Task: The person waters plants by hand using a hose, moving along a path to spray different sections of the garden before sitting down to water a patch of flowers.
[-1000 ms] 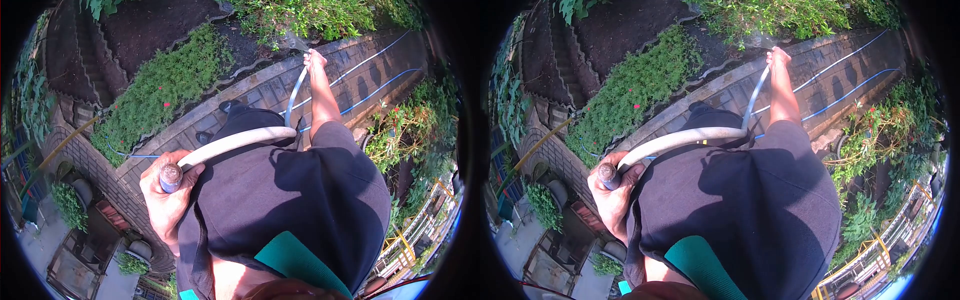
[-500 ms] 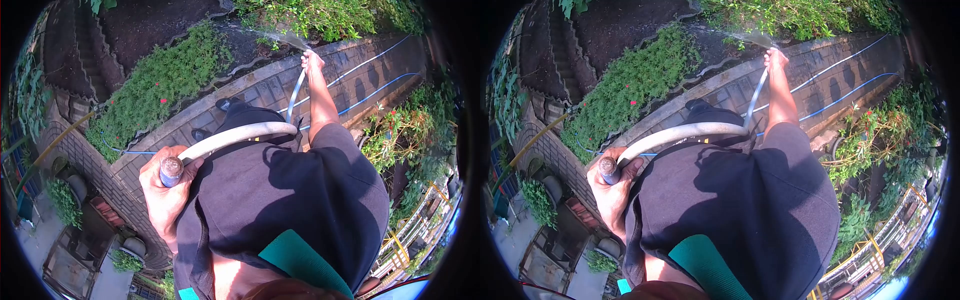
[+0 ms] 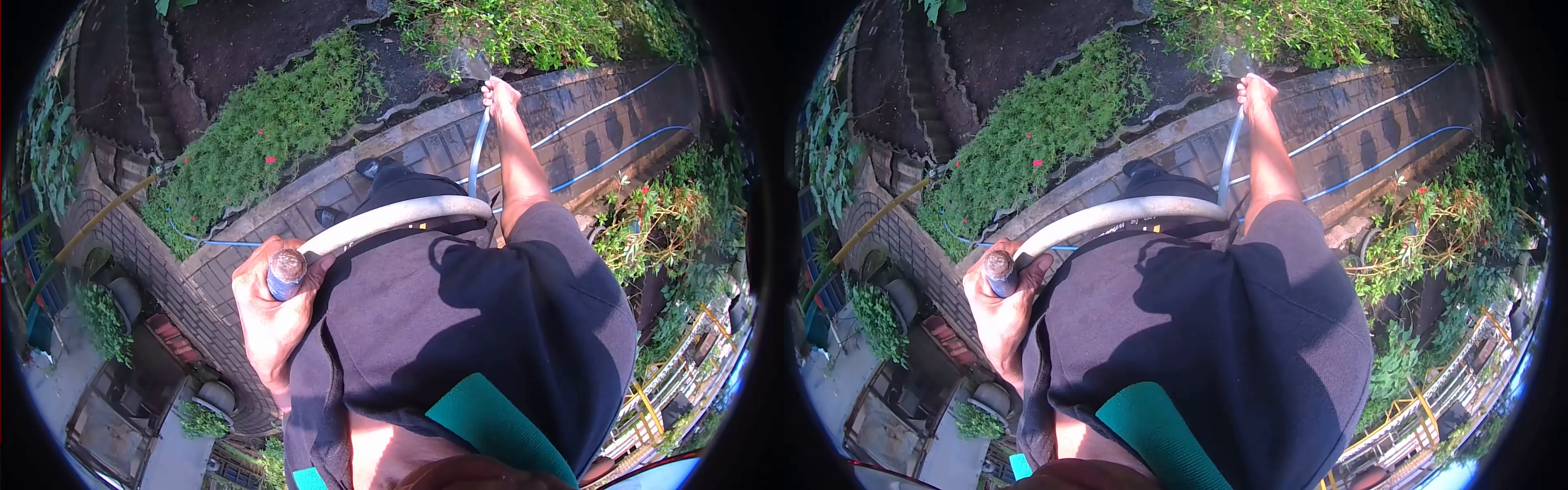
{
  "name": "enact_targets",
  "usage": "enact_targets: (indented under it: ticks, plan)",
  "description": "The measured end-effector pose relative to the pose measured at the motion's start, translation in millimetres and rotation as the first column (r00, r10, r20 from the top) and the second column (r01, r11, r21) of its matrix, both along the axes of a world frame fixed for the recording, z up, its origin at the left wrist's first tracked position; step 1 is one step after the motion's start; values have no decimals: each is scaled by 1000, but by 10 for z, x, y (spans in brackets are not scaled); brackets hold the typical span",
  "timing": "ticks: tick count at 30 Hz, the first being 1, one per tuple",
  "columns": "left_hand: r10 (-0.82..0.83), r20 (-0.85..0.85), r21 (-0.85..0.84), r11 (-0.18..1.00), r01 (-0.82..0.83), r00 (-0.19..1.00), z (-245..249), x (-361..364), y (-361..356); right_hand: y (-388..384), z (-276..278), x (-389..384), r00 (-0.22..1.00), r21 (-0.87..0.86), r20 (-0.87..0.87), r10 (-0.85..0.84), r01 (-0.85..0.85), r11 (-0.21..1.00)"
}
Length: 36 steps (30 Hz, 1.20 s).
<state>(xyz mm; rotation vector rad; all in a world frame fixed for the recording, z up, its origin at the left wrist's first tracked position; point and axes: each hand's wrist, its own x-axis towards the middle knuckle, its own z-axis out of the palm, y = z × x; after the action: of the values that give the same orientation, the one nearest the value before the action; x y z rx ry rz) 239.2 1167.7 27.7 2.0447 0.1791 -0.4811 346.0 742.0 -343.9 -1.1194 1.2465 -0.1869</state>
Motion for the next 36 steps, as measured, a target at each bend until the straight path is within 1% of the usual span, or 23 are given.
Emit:
enact_targets:
  ticks: [3,6,8,11,14,17,19,20,21,22,24,27,33,36]
  plan:
    - [-6,58,-7,1000,7,998,-68,-17,36,2,-16,33,998,46,69,-6,3,999]
    - [-7,110,-47,999,12,994,-83,-18,38,6,-79,43,994,18,108,2,-4,1000]
    - [-4,128,-72,997,14,992,-63,-13,26,38,-126,34,992,37,124,-4,-1,999]
    - [-6,57,-86,996,11,998,-15,-14,30,120,-92,21,990,78,139,0,-11,997]
    - [-16,25,-74,997,18,1000,-2,2,55,184,-60,30,989,120,146,5,-23,992]
    - [116,-37,-157,980,-121,993,-61,8,52,219,-68,12,988,135,157,1,-22,991]
    - [164,-70,-125,977,-172,984,-111,7,94,266,17,6,987,110,156,-24,7,994]
    - [187,-86,-108,975,-196,978,-121,11,114,220,-30,-2,988,96,154,3,-18,995]
    - [222,-155,-130,961,-243,963,-84,17,128,140,-121,-12,988,83,151,30,-43,996]
    - [238,-171,-122,958,-261,956,-51,33,120,113,-146,-25,987,70,148,56,-67,995]
    - [272,-205,-105,949,-298,940,-10,41,95,120,-105,-27,991,50,132,6,-12,999]
    - [125,-62,-37,991,-127,990,-68,21,132,149,14,5,993,16,118,-31,29,999]
    - [72,-53,-75,994,-76,996,-38,19,96,200,209,75,986,-35,140,-90,95,995]
    - [108,-75,-90,989,-114,991,-35,-7,106,139,237,93,974,-73,175,-147,162,984]
